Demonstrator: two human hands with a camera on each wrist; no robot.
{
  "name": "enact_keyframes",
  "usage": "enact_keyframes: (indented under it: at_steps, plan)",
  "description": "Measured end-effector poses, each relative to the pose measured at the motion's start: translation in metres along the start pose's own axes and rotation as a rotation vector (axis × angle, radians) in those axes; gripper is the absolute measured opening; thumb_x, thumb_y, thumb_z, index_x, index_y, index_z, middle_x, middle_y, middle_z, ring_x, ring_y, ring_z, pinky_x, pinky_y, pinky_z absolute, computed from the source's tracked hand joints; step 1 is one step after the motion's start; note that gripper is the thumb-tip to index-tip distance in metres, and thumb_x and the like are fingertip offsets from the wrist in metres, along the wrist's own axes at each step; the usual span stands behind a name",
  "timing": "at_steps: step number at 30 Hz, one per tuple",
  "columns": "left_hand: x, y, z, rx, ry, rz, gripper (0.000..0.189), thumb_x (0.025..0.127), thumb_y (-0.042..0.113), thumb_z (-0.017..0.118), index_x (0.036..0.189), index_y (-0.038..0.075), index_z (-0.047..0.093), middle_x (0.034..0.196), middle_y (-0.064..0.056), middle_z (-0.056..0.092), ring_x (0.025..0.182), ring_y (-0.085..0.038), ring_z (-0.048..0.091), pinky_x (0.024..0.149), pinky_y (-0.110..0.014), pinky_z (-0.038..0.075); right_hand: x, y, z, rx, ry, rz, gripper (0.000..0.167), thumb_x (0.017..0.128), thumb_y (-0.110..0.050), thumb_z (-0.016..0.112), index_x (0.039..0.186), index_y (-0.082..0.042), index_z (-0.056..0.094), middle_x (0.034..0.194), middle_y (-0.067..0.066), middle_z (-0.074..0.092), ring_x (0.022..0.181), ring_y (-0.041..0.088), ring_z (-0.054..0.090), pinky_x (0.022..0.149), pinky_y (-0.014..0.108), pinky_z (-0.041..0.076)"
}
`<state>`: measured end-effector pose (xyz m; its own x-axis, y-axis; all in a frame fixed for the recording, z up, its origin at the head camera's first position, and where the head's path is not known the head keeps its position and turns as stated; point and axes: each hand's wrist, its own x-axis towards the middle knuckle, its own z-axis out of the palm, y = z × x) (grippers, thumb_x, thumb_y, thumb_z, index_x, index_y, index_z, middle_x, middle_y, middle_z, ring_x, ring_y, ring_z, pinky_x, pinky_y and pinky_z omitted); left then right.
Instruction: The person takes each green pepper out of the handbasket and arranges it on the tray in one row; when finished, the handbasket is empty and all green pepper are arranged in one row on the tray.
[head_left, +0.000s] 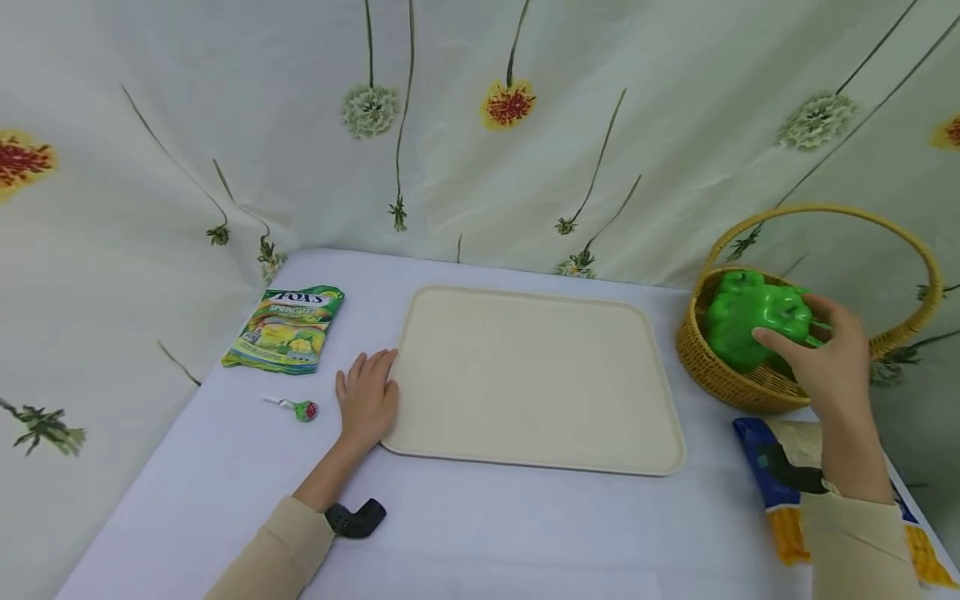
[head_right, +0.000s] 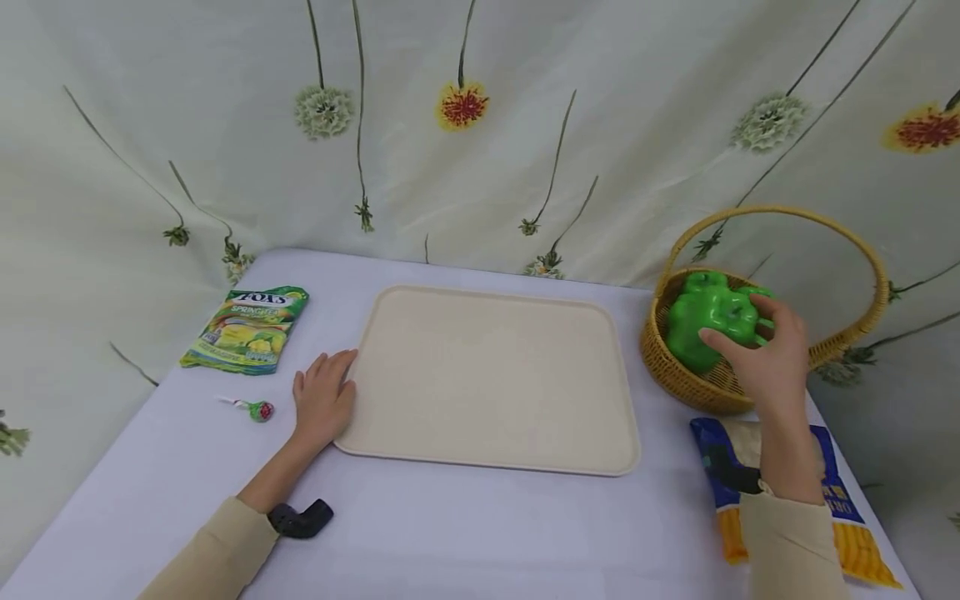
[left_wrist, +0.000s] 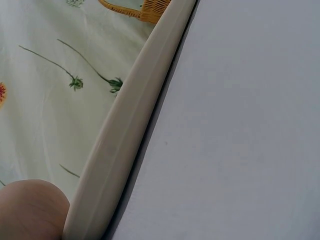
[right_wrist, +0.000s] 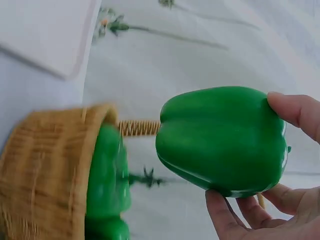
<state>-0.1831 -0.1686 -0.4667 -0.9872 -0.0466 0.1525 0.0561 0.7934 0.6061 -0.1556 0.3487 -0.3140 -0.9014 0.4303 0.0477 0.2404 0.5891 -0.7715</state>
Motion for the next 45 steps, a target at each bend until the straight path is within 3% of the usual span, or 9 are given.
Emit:
enact_keyframes:
  at_steps: [5,11,15,27,35,45]
  plan:
    - [0.002,0.001,0.001,0.0,0.008,0.001,0.048,0.095,0.008,0.042,0.143,0.004,0.046,0.149,-0.021,0.042,0.146,-0.044,0.018,0.114,-0.067,-0.004,0.001,-0.022,0.034,0.029,-0.063,-0.061,0.083,0.088,-0.043,0.068,0.155,-0.016,0.025,0.156,0.016,0.026,0.131,0.032,0.036,0.077,0.018,0.04]
    - [0.002,0.001,0.002,0.003,0.012,0.002,0.048,0.095,0.008,0.043,0.143,0.004,0.045,0.149,-0.021,0.043,0.146,-0.044,0.018,0.114,-0.067,-0.003,-0.004,-0.051,0.092,0.118,-0.158,-0.197,0.081,0.087,-0.03,0.072,0.151,-0.005,0.029,0.15,0.021,0.032,0.131,0.038,0.04,0.094,0.041,0.045]
    - [0.0,0.002,0.001,-0.006,0.01,0.001,0.048,0.095,0.008,0.043,0.142,0.003,0.046,0.148,-0.021,0.043,0.146,-0.044,0.019,0.115,-0.067,-0.003,-0.009,-0.071,0.137,0.154,-0.243,-0.26,0.079,0.085,-0.021,0.075,0.148,-0.001,0.033,0.144,0.024,0.038,0.127,0.041,0.044,0.097,0.053,0.047]
    - [0.0,-0.005,-0.003,-0.006,0.019,-0.006,0.048,0.094,0.008,0.043,0.142,0.003,0.047,0.149,-0.02,0.043,0.146,-0.043,0.018,0.115,-0.066,-0.003,-0.035,-0.143,0.247,0.222,-0.408,-0.365,0.075,0.079,-0.023,0.081,0.141,-0.005,0.042,0.137,0.016,0.044,0.121,0.033,0.048,0.094,0.048,0.05]
    - [0.0,-0.007,-0.001,-0.043,0.071,-0.002,0.046,0.092,0.007,0.048,0.138,0.002,0.051,0.145,-0.02,0.048,0.144,-0.044,0.024,0.115,-0.066,0.001,-0.049,-0.167,0.293,0.228,-0.454,-0.41,0.074,0.076,-0.023,0.083,0.137,-0.005,0.045,0.135,0.013,0.047,0.118,0.031,0.051,0.093,0.044,0.052]
    - [0.0,-0.003,-0.001,-0.126,0.115,-0.035,0.043,0.089,0.007,0.053,0.131,0.002,0.058,0.14,-0.019,0.054,0.142,-0.042,0.03,0.116,-0.063,0.003,-0.065,-0.177,0.32,0.187,-0.482,-0.435,0.074,0.076,-0.024,0.084,0.135,-0.002,0.045,0.132,0.015,0.05,0.118,0.03,0.052,0.1,0.042,0.048]
